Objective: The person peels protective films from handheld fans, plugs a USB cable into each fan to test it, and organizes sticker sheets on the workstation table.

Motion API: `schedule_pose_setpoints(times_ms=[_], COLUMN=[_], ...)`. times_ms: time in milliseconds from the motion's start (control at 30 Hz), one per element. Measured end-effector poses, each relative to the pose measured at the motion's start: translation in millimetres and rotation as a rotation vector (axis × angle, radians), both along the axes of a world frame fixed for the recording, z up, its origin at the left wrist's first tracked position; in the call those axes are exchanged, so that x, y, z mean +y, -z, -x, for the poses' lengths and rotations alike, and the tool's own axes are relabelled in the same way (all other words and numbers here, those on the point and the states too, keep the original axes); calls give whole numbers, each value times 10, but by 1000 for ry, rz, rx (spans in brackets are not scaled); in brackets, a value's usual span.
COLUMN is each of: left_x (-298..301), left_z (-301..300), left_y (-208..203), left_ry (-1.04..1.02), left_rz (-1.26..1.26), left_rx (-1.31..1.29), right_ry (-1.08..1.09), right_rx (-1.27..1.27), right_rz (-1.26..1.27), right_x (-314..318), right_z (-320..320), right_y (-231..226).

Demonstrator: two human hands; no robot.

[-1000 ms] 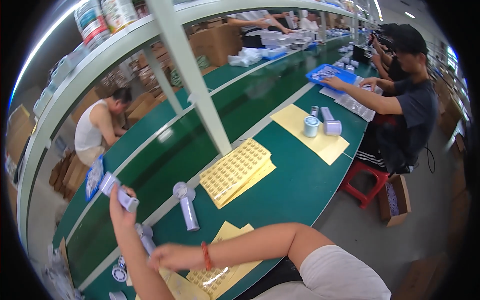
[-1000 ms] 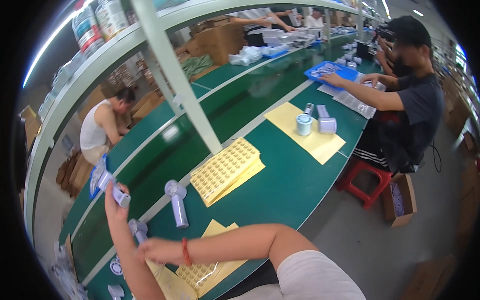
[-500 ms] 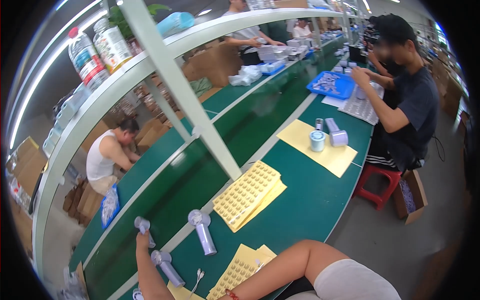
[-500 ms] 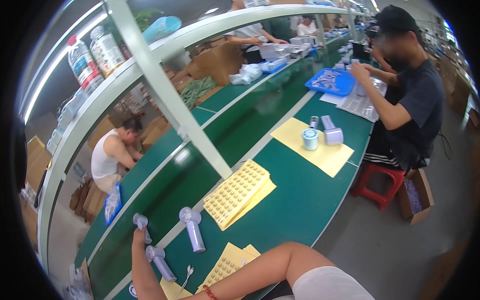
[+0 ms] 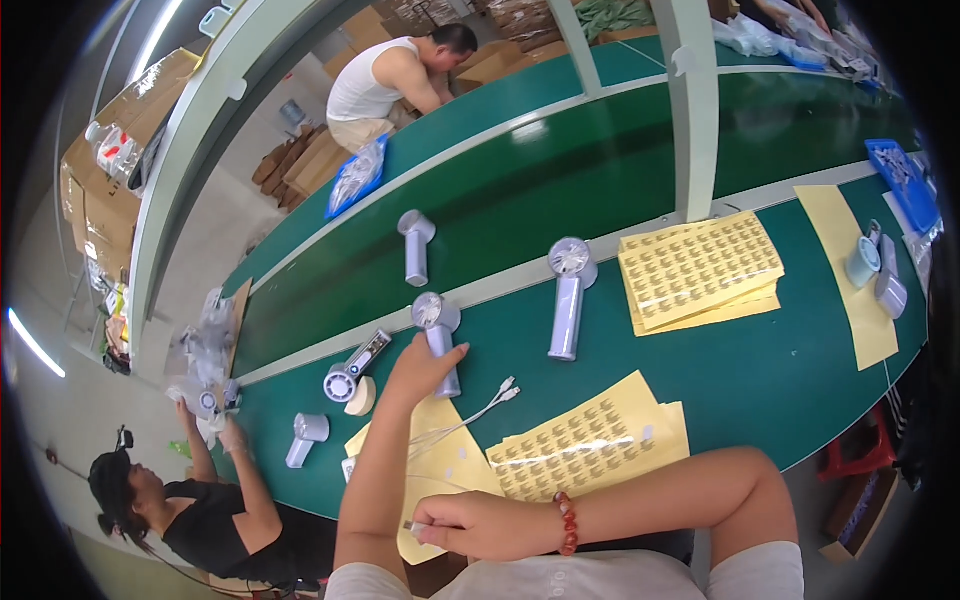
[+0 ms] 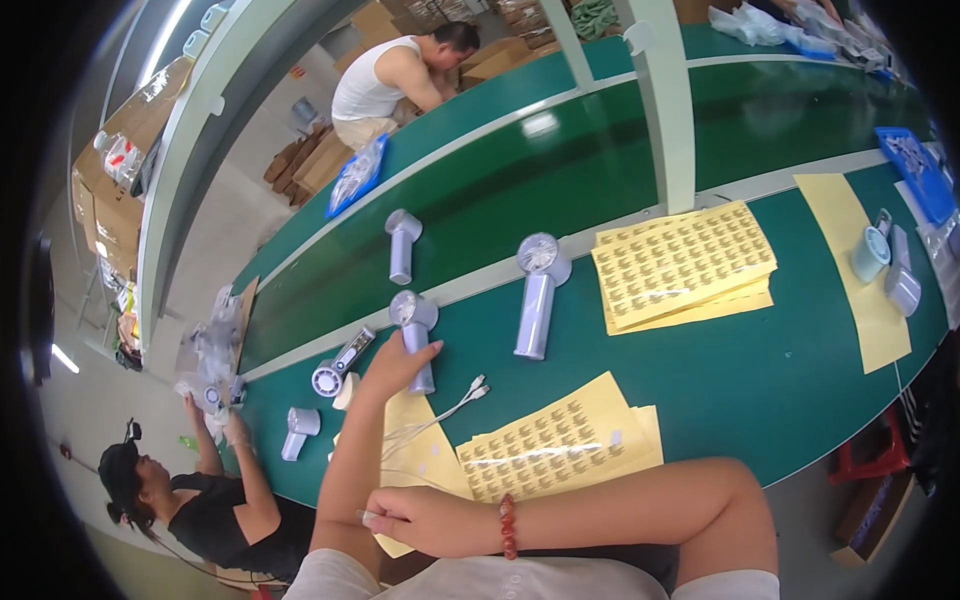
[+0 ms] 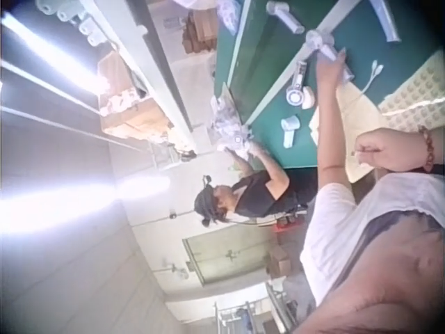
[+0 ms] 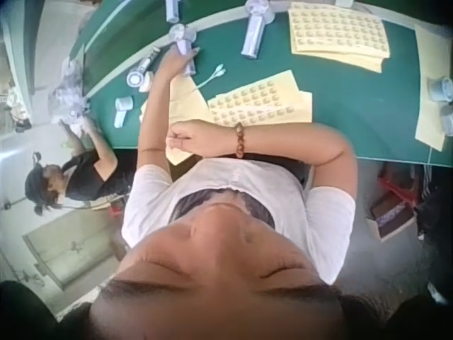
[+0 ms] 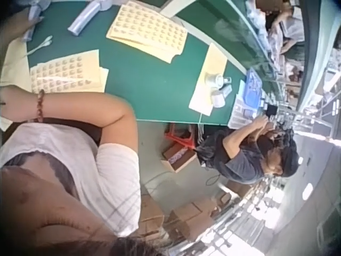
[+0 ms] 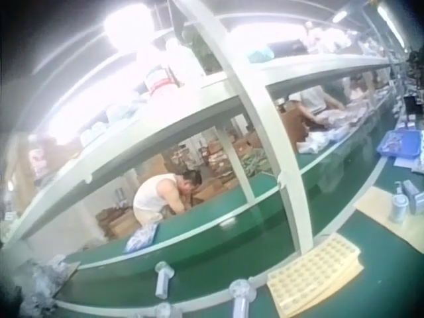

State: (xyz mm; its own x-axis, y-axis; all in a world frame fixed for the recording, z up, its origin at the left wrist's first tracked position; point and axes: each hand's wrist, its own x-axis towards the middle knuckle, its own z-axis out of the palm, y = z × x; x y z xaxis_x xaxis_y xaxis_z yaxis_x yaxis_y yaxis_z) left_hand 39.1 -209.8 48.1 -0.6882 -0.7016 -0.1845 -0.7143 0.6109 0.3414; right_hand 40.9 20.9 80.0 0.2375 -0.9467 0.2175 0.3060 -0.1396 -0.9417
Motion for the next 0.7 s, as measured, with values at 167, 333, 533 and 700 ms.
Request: schedule_pose_setpoints(times_ms=[167,333,533,700], left_x=[-137,319,881,915], left_z=[-198,-162,-145,-210], left_y=[76,-366,-444,-451], left_ry=[-261,-191,21,27], left_rz=[-947,-2098,-2244,-2207], left_rx=[763,1397,1618,1683], right_ry=[174,329,350,364], right_rx=[-113,-482,-614,-625], right_rz=[-36,-176,-211,-151], right_x=[2,-100,-111,-87], right_z=[-83,84,197,160], right_y=[103,151,18,67])
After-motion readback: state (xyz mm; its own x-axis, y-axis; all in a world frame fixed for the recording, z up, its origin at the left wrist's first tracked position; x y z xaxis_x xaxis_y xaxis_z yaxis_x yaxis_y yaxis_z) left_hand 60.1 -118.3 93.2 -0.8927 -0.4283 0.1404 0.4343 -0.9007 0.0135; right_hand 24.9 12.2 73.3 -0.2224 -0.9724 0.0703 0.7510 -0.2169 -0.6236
